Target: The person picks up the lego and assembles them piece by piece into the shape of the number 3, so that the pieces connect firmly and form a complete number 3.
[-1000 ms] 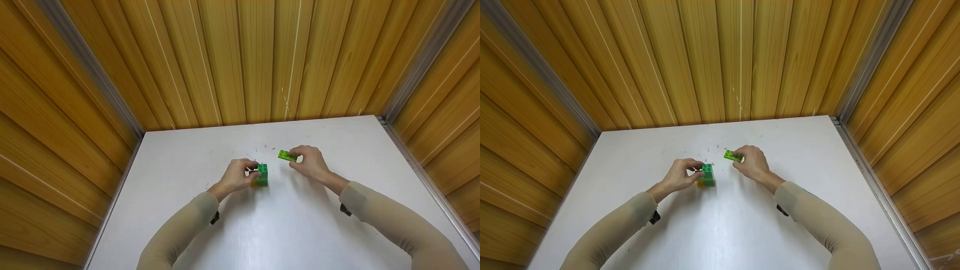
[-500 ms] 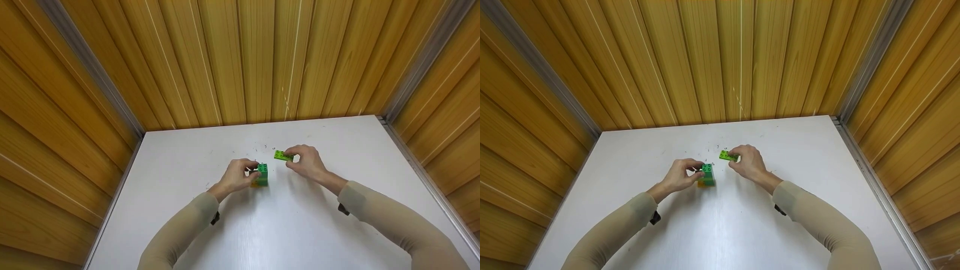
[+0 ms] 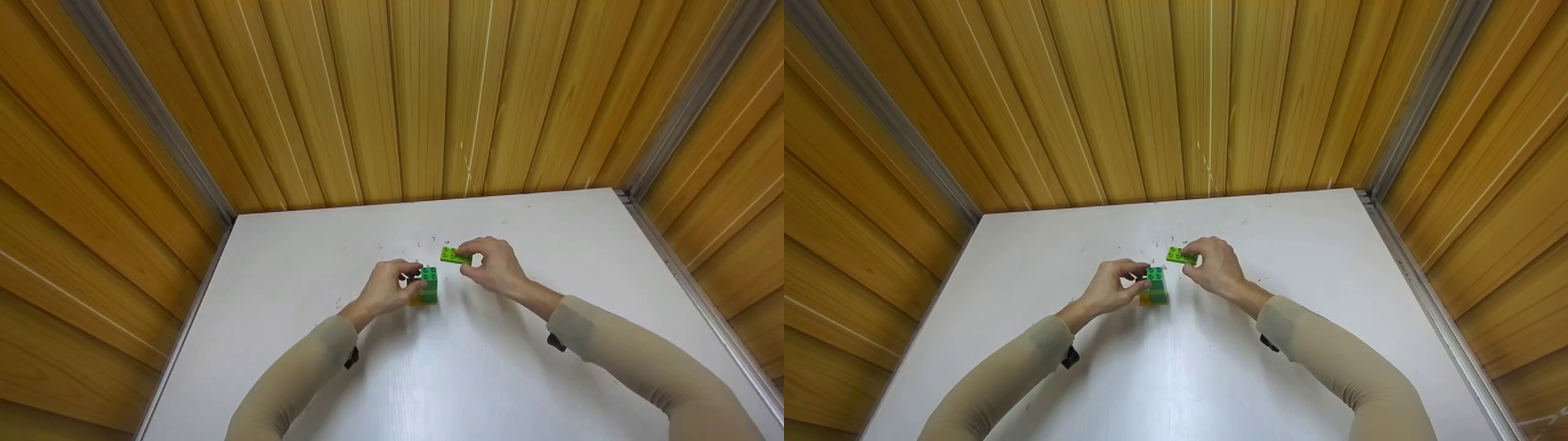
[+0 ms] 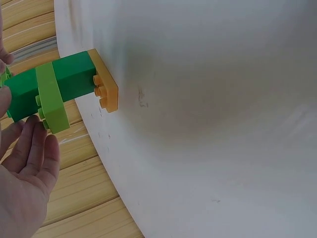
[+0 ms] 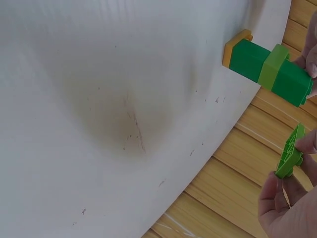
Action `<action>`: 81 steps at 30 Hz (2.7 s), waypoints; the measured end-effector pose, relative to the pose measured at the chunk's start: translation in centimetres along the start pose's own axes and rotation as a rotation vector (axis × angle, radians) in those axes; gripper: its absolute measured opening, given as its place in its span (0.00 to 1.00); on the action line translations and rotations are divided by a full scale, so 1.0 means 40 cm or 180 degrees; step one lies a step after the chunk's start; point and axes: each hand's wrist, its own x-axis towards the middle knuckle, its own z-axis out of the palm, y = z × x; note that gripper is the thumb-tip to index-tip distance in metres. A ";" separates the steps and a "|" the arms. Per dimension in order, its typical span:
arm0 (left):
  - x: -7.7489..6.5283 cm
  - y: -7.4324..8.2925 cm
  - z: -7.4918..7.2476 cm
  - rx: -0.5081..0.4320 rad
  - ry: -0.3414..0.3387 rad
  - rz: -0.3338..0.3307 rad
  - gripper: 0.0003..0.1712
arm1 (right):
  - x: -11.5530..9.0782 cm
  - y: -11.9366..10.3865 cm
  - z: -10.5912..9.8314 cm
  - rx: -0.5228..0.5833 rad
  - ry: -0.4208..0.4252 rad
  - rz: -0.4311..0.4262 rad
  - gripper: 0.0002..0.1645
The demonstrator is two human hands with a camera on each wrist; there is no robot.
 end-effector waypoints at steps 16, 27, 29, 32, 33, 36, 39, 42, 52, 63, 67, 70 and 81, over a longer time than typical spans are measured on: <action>0.007 0.006 -0.003 -0.0118 0.0063 -0.0102 0.24 | 0.003 -0.025 0.022 0.0131 0.0012 -0.0124 0.17; 0.011 0.014 -0.014 -0.0149 0.0146 -0.0211 0.28 | 0.005 -0.045 0.038 0.0142 -0.0019 -0.0263 0.16; 0.013 0.014 -0.015 -0.0123 0.0184 -0.0174 0.29 | 0.005 -0.048 0.040 0.0146 -0.0024 -0.0314 0.16; 0.015 0.016 -0.017 -0.0110 0.0224 -0.0142 0.31 | 0.005 -0.053 0.045 0.0159 -0.0041 -0.0347 0.16; 0.015 0.016 -0.018 -0.0109 0.0238 -0.0131 0.31 | 0.005 -0.056 0.047 0.0171 -0.0050 -0.0344 0.16; 0.016 0.019 -0.020 -0.0095 0.0259 -0.0129 0.32 | 0.006 -0.063 0.051 0.0193 -0.0084 -0.0353 0.15; 0.016 0.018 -0.022 -0.0090 0.0276 -0.0117 0.32 | 0.006 -0.069 0.055 0.0177 -0.0110 -0.0397 0.15; 0.015 0.017 -0.023 -0.0088 0.0260 -0.0117 0.32 | 0.005 -0.073 0.058 0.0148 -0.0133 -0.0452 0.15; 0.010 0.013 -0.029 -0.0136 0.0312 0.0075 0.23 | 0.005 -0.077 0.060 0.0188 -0.0176 -0.0548 0.16; -0.001 0.011 -0.030 -0.0075 0.0434 0.0133 0.16 | 0.006 -0.058 0.058 0.0534 -0.0232 -0.0553 0.19; -0.005 0.011 -0.029 -0.0070 0.0428 0.0067 0.16 | 0.003 -0.054 0.057 0.0587 -0.0276 -0.0507 0.19; -0.008 0.009 -0.028 -0.0051 0.0434 0.0010 0.16 | 0.001 -0.056 0.057 0.0600 -0.0295 -0.0492 0.19; -0.020 0.000 -0.025 -0.0051 0.0423 -0.0038 0.17 | -0.002 -0.055 0.066 0.0635 -0.0437 -0.0405 0.20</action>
